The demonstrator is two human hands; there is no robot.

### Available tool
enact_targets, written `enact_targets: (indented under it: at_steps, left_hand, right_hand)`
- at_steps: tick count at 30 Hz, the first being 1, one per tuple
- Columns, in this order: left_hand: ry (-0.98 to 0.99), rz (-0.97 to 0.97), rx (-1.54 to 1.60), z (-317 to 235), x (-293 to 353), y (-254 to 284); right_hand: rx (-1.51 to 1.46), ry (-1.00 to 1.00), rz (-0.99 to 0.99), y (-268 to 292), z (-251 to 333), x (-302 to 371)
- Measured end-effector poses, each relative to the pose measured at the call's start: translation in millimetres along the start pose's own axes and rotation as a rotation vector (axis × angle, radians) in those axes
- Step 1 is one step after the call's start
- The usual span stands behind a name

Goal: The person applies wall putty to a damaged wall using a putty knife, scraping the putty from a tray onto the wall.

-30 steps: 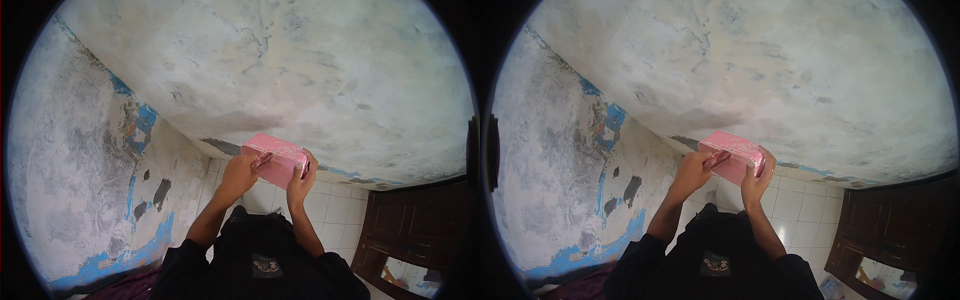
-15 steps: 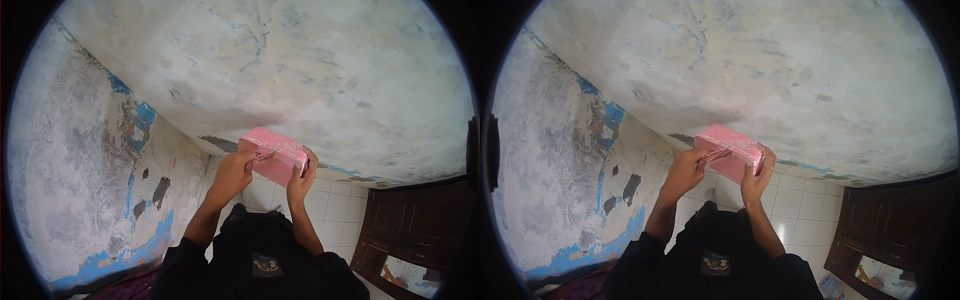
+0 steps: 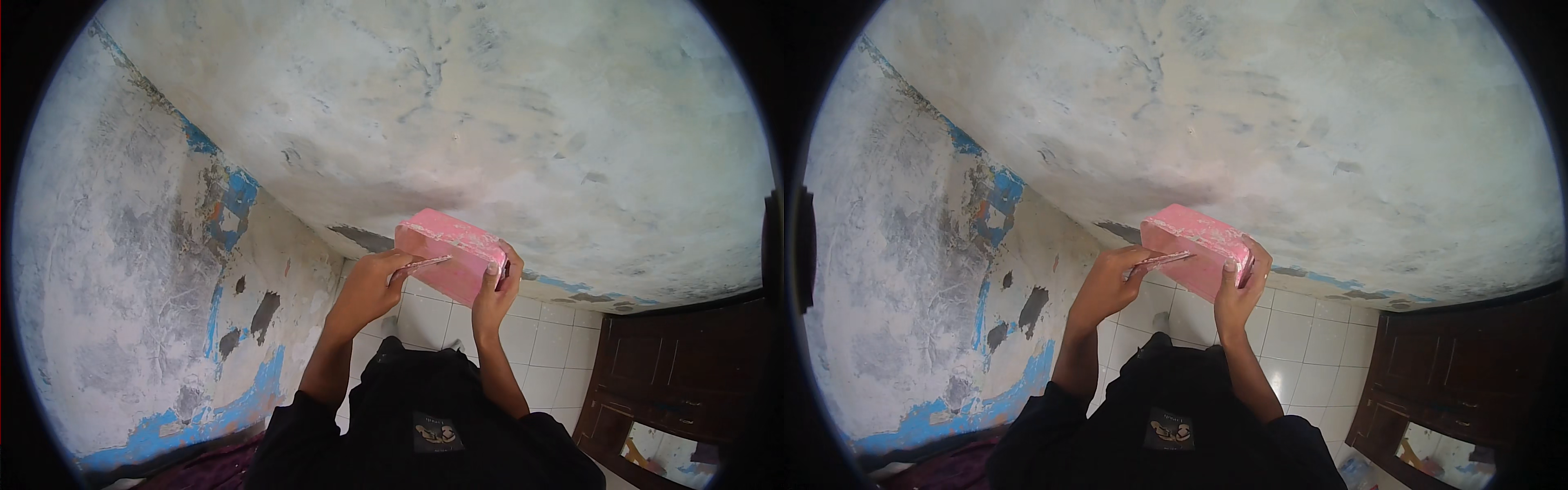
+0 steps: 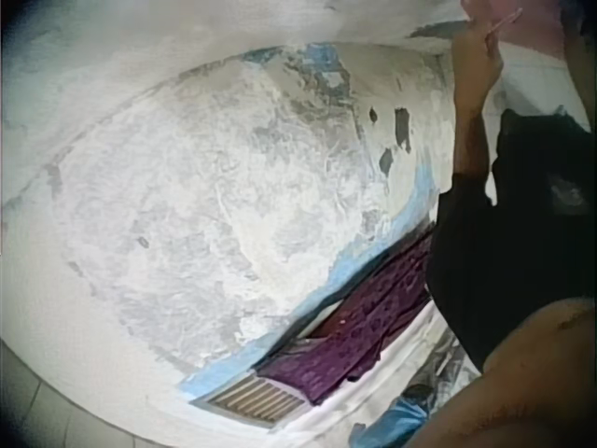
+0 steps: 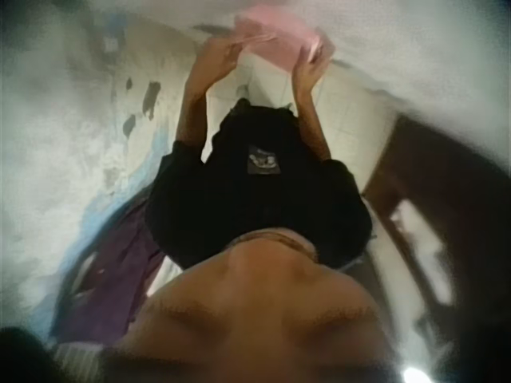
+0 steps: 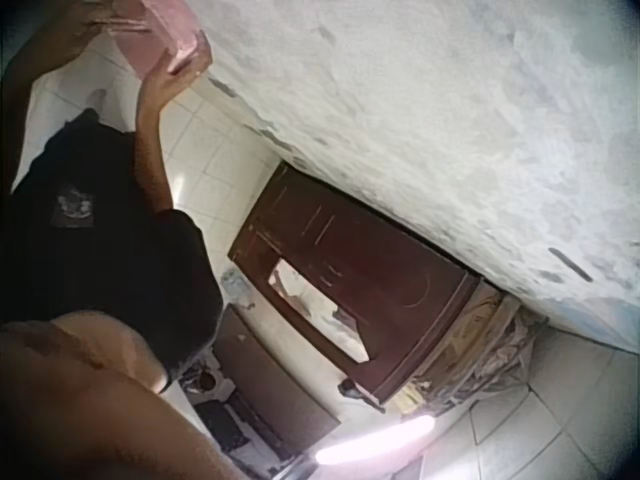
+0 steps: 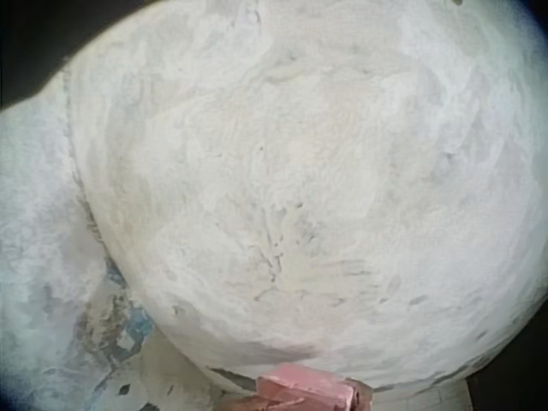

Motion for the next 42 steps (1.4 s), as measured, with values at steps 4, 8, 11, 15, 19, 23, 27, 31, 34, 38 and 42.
enact_targets:
  at_steps: [4,8,11,15,19,23,27,31,34,38,42]
  left_hand:
    - [0.090,0.044,-0.021,9,2,5]
    - [0.222,0.127,0.069,30,-1,4]
    - [0.298,0.131,0.239,51,-4,9]
    - [0.371,0.105,0.588,78,5,8]
    - [0.520,-0.135,0.945,95,28,1]
    - [0.317,-0.566,1.146,98,17,17]
    - [0.084,-0.879,0.733,97,12,57]
    - [-0.090,-1.125,0.261,46,-5,81]
    - [-0.301,-1.233,-0.034,31,-26,78]
    - [-0.508,-1.149,-0.276,33,-61,61]
    - [-0.371,-0.970,-0.413,66,-92,26]
  right_hand:
    - [-0.040,-0.021,0.008,-3,1,1]
    - [0.037,0.045,0.019,-3,0,0]
    - [0.036,0.035,0.025,-4,1,-2]
    - [0.075,0.003,-0.025,1,-3,-3]
    - [0.147,0.025,-0.055,10,-11,0]
    - [0.084,-0.021,-0.081,25,-18,2]
    - [0.173,-0.084,-0.092,32,-25,3]
    - [0.165,-0.117,-0.100,31,-30,5]
    - [0.203,-0.111,-0.090,32,-35,4]
    - [0.234,-0.103,-0.104,39,-41,5]
    - [0.246,-0.107,-0.120,46,-44,7]
Point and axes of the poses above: each hand's wrist, its own x-axis away from the middle knuckle, its own y-axis out of the back of the hand, z = x × y, the point moved 6 cm from there along -x, towards the middle knuckle, and after that the axes turned 7 degrees about x, right-handed, at the moved point
